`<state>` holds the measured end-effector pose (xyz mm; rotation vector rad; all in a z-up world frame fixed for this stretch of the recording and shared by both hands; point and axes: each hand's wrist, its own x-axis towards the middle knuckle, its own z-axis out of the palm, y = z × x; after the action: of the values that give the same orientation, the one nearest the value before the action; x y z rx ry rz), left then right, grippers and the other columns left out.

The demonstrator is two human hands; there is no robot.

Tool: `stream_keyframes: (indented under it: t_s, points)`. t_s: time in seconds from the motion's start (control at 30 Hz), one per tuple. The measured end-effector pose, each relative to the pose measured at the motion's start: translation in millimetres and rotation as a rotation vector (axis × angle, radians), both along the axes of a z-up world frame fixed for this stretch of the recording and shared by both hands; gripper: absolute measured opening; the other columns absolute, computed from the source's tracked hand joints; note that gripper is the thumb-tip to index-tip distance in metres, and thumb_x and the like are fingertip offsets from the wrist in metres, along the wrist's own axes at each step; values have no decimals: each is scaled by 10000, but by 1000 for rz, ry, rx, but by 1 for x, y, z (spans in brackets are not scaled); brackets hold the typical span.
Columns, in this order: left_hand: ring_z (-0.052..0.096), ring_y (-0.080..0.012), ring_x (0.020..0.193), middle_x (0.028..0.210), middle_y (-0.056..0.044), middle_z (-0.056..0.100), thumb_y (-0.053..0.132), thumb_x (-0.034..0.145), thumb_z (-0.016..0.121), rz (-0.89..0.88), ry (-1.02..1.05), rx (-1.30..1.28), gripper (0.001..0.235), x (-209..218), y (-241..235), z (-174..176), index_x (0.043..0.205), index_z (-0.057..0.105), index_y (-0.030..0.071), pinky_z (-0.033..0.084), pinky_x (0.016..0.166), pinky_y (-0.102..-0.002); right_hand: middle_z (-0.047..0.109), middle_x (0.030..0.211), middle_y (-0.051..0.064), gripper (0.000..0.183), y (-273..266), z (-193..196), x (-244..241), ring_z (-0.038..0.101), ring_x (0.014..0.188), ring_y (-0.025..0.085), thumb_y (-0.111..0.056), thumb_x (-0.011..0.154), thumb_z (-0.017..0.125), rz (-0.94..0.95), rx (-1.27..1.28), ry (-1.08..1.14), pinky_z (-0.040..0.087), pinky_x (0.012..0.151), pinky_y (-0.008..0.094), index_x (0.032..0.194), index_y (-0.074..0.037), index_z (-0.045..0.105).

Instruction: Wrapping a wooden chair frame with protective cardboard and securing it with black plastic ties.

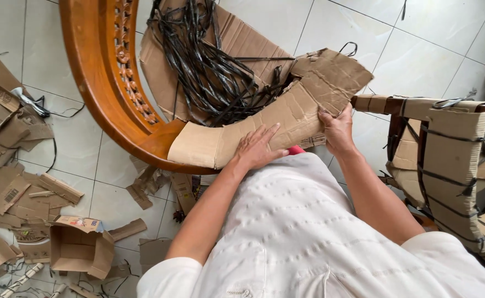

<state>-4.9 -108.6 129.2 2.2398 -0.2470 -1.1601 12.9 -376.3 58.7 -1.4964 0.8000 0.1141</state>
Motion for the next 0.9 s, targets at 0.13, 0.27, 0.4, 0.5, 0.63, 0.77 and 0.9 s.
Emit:
stream_keyframes:
  t_s: [0.13,0.27,0.4,0.5,0.63,0.77,0.9]
  points:
    - [579,-430,1297,1528,-127,488,651,901,571,7,-50,23,832,-11,-15,-27,1616,281,339,477,1061,-563,641,1234,143,992,-6,50,25,704,984,196,10,909,708,105,20,170,668,732,351,1619,-248,65]
    - [689,-425,1058,1383,-156,581,614,925,586,3,-304,125,773,-31,-33,-56,1558,368,229,573,881,-518,400,1457,377,1103,-42,69,41,552,1221,464,88,801,675,322,-261,-78,523,963,605,1643,-213,31]
    - [724,-353,927,1267,-140,659,532,824,741,0,-551,230,782,-41,-43,-67,1469,476,180,616,775,-424,392,1496,287,759,-41,102,92,466,1322,514,-308,1024,697,524,-680,-253,450,1042,631,1627,-94,289]
    - [692,-322,982,1358,-118,639,626,792,788,-50,-706,287,877,-55,-45,-95,1477,498,162,593,739,-400,625,1308,136,683,-37,92,136,589,946,212,-452,1032,654,783,-664,-173,493,849,400,1571,-113,407]
    - [681,-336,1071,1381,-130,640,633,823,757,-43,-667,297,869,-55,-47,-87,1500,482,163,598,808,-405,737,1144,55,367,-33,73,152,693,971,265,-321,978,785,931,-911,-103,524,769,451,1308,-217,662]
    - [716,-360,969,1235,-166,690,541,790,765,97,-598,205,747,-40,-46,-49,1398,563,157,601,812,-423,655,1234,242,330,-53,75,123,670,1096,429,-5,994,681,635,-633,-138,576,916,488,1318,-34,624]
    - [718,-385,1013,1237,-193,693,579,804,739,130,-542,135,742,-36,-39,-27,1378,587,136,594,841,-450,597,1367,304,381,-68,71,95,600,1195,489,22,1044,629,597,-596,-161,514,992,577,1419,17,560]
